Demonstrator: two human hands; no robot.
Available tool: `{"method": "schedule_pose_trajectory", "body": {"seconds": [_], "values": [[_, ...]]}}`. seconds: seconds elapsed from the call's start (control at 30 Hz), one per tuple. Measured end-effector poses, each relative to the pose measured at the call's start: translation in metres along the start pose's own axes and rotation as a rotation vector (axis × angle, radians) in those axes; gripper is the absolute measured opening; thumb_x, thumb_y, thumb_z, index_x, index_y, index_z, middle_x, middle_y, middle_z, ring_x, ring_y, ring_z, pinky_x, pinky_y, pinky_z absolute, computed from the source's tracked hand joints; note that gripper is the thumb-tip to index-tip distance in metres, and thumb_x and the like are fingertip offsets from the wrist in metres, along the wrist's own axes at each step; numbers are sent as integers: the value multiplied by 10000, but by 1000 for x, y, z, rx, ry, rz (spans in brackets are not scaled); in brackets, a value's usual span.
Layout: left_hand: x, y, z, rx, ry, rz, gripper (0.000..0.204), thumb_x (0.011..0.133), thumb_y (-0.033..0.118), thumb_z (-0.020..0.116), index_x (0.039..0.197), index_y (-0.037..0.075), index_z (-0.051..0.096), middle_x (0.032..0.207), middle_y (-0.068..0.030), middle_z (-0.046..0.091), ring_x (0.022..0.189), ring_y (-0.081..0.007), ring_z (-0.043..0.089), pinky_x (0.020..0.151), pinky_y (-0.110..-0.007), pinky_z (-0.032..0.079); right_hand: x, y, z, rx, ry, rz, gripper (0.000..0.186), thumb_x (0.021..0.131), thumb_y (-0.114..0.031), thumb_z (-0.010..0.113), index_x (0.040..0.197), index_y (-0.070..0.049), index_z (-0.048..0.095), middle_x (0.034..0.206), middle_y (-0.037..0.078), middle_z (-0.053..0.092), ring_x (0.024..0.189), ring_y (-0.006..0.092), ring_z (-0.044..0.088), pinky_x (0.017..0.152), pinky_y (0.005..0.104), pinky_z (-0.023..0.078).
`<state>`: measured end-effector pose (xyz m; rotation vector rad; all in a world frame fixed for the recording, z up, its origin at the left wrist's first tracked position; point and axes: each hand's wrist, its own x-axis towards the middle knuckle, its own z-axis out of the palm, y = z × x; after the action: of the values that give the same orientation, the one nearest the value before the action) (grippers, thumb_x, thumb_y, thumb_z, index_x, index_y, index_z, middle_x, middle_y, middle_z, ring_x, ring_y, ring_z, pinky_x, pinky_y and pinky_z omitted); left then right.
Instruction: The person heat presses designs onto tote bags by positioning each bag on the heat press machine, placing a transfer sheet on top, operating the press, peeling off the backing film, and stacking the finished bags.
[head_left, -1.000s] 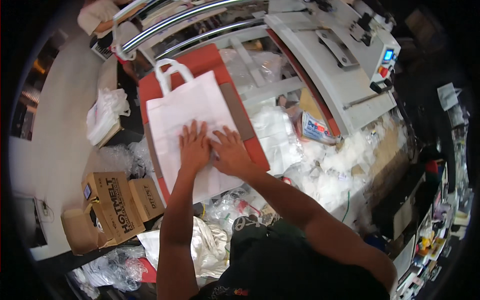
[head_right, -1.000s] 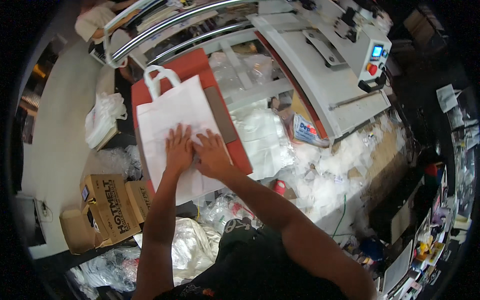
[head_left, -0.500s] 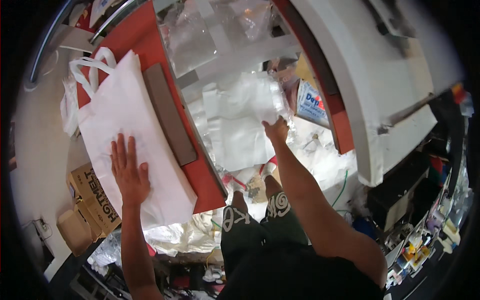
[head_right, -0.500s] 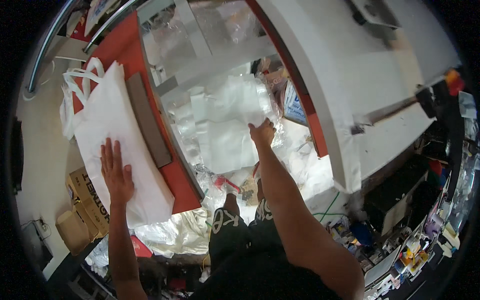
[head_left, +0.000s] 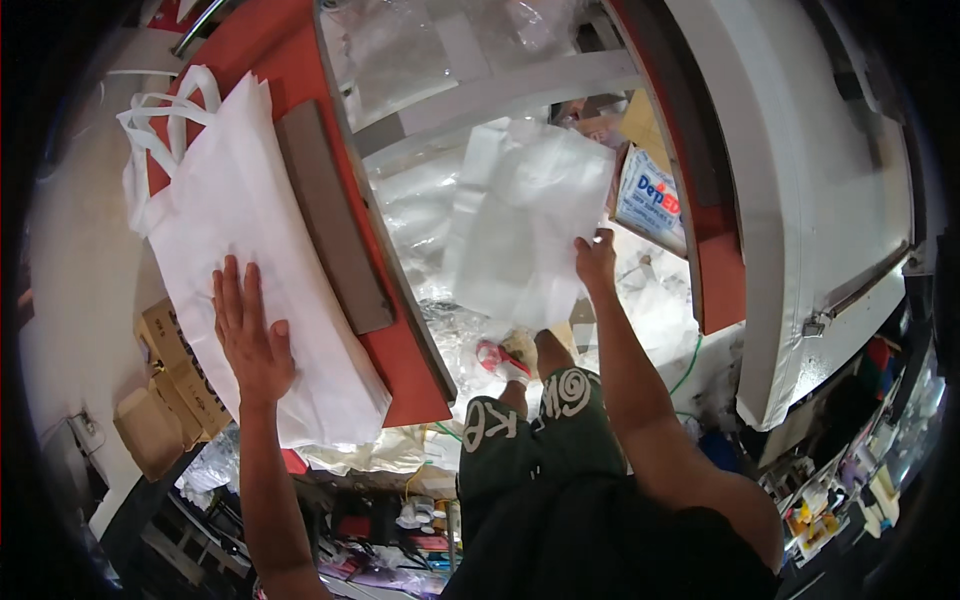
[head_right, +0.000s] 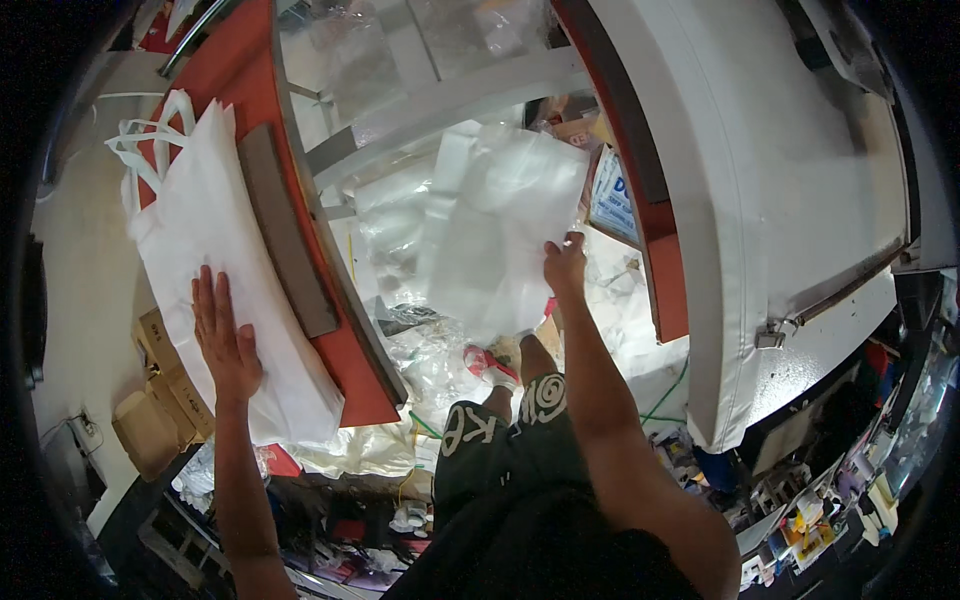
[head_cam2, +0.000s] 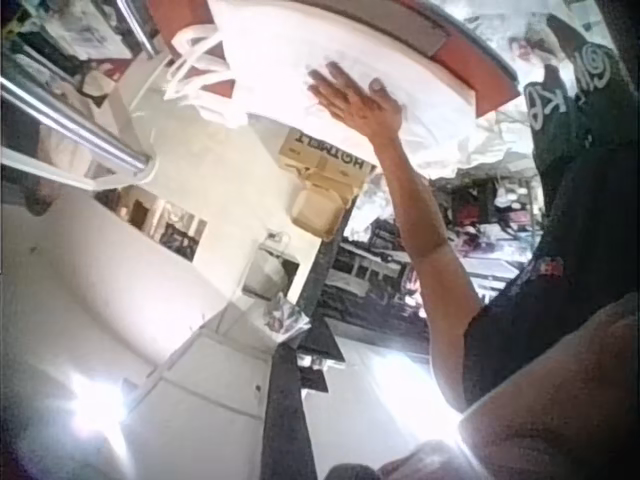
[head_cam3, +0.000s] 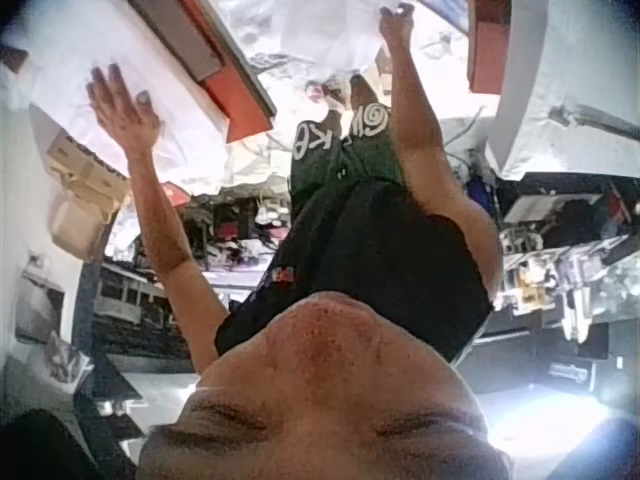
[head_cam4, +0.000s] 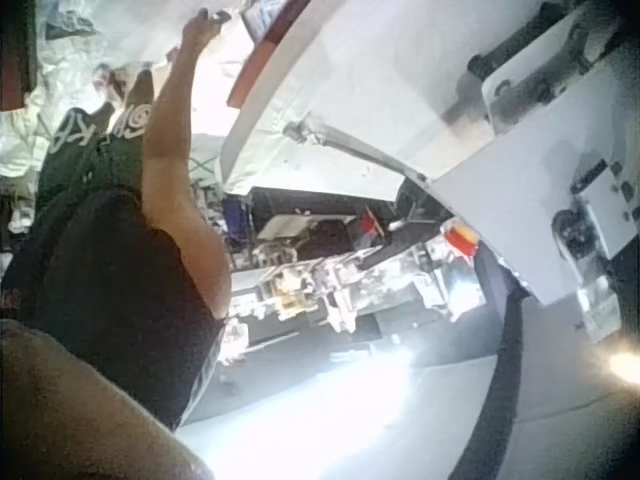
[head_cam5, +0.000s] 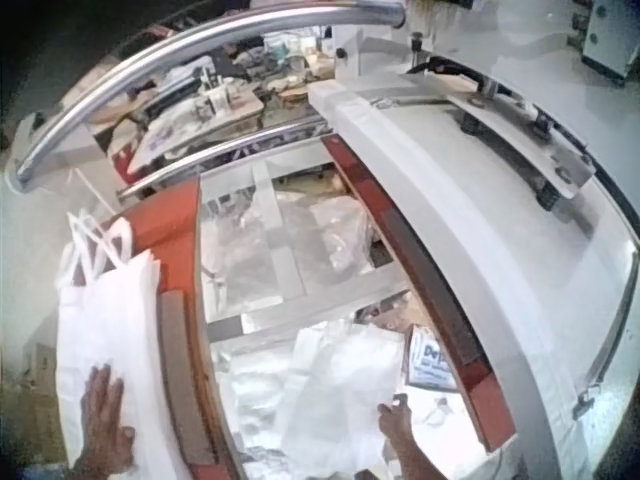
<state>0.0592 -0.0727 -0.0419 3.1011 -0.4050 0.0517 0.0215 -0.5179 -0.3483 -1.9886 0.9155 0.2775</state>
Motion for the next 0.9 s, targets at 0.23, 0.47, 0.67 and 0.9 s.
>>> {"method": "schedule_pose_trajectory", "body": {"seconds": [0.23, 0.47, 0.67, 0.9], "values": [[-8, -8, 2, 20, -2, -26, 676, 1016, 530, 251, 1509, 80, 356, 1583, -170, 281, 1464, -404, 233, 1164, -541, 187, 17, -7, 9, -200, -186, -167, 507, 853, -254, 729, 1207, 19, 490, 969, 242, 693, 906, 448, 673, 796, 484, 526], [-4, -12, 7, -3, 20, 26, 697, 1026, 553, 225, 1516, 70, 340, 1583, -176, 282, 1468, -395, 232, 1172, -514, 191, 145, 41, -101, -644, 287, -609, 521, 728, -154, 799, 1175, -20, 567, 1147, 176, 627, 1109, 378, 569, 950, 483, 444], [-8, -19, 16, 16, 12, -4, 714, 1016, 560, 186, 1525, 77, 321, 1585, -168, 281, 1475, -375, 226, 1181, -511, 186, 186, 38, -132, -895, -21, -387, 1022, 593, -399, 914, 1425, -60, 427, 1377, 206, 487, 1306, 379, 445, 1092, 488, 372], [-14, -22, 21, 12, 24, 4, 731, 1000, 597, 176, 1529, 115, 325, 1590, -143, 280, 1479, -350, 227, 1187, -516, 178, 191, 43, -136, -912, 7, -378, 871, 587, -395, 909, 1329, -127, 541, 1286, 173, 552, 1232, 363, 511, 1028, 502, 407]]}}
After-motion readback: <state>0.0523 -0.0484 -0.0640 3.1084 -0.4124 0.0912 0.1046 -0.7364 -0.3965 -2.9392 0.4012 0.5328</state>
